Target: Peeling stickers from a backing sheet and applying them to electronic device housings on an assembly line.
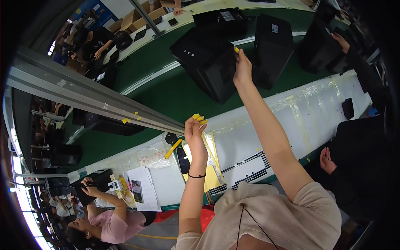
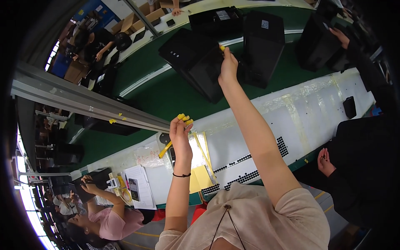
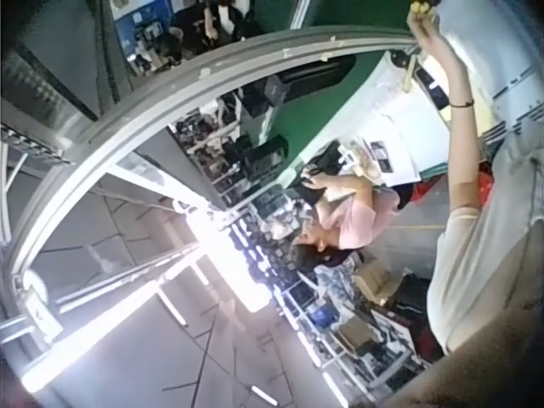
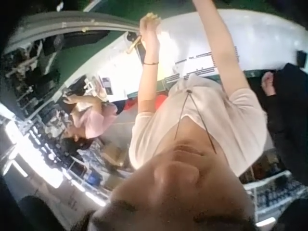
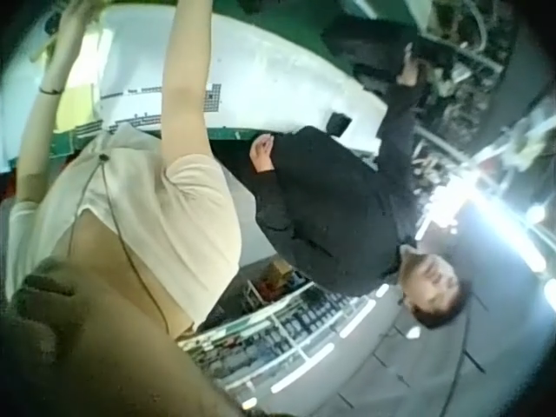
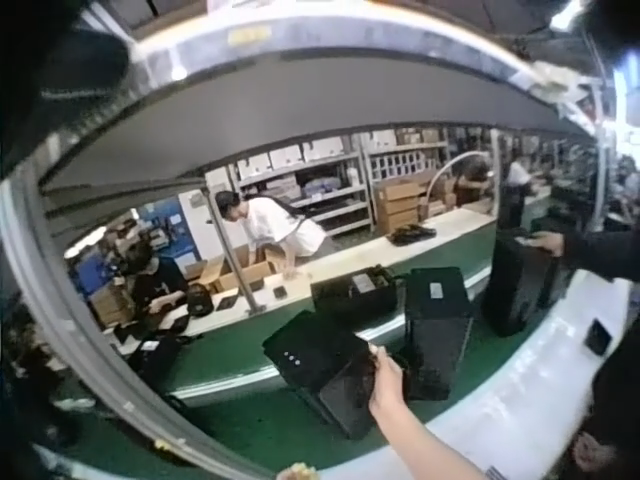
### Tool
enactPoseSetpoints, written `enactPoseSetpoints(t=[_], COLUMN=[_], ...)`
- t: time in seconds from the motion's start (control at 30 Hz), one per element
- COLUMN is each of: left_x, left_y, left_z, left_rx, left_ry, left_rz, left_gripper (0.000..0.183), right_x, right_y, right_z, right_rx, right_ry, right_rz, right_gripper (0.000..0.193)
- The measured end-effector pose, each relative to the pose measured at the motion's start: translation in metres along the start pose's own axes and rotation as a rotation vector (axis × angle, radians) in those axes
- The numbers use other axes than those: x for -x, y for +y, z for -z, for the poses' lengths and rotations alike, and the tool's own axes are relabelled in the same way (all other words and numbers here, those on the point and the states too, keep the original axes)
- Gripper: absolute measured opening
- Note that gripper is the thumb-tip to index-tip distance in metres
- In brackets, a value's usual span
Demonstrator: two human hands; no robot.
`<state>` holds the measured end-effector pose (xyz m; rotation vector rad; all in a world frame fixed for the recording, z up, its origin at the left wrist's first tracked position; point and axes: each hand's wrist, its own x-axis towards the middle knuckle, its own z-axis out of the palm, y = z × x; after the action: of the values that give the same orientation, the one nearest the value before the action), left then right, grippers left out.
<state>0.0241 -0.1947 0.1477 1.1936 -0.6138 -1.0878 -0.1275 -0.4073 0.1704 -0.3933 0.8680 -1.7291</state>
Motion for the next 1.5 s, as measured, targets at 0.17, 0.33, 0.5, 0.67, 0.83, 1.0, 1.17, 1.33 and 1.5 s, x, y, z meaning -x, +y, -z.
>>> enactPoseSetpoints(t=[0.17, 0.33, 0.5, 0.67, 0.83, 1.0, 1.17, 1.33, 1.5], left_x=[-0.046, -0.146, -0.201, -0.223, -0.229, -0.231, -0.187, -0.1, -0.015], left_y=[0.018, 0.056, 0.07, 0.062, 0.065, 0.065, 0.053, 0.05, 0.023], left_z=[-0.02, -0.079, -0.135, -0.158, -0.162, -0.162, -0.156, -0.14, -0.12], left_rx=[-0.138, -0.43, -0.661, -0.64, -0.538, -0.498, -0.506, -0.689, -0.732], left_ry=[-0.073, -0.136, -0.181, -0.226, -0.337, -0.507, -0.467, -0.509, -0.584], left_rz=[-0.126, -0.229, -0.228, -0.248, -0.219, -0.224, -0.554, -0.858, -0.907], left_gripper=[0.032, 0.091, 0.113, 0.123, 0.128, 0.127, 0.115, 0.109, 0.106], right_x=[0.033, 0.038, 0.017, 0.009, 0.024, 0.042, 0.038, 0.02, 0.002], right_y=[-0.002, -0.018, -0.03, -0.038, -0.062, -0.056, -0.058, -0.063, -0.039], right_z=[0.018, 0.031, 0.05, 0.068, 0.091, 0.155, 0.217, 0.23, 0.238], right_rx=[-0.027, 0.043, -0.034, -0.025, -0.042, 0.016, -0.079, -0.055, 0.332], right_ry=[-0.1, -0.002, 0.065, 0.024, -0.05, -0.107, -0.146, -0.172, -0.389], right_rz=[0.071, 0.032, 0.079, -0.177, -0.364, -0.567, -0.909, -0.842, -0.691], right_gripper=[0.034, 0.034, 0.033, 0.04, 0.052, 0.057, 0.082, 0.085, 0.076])
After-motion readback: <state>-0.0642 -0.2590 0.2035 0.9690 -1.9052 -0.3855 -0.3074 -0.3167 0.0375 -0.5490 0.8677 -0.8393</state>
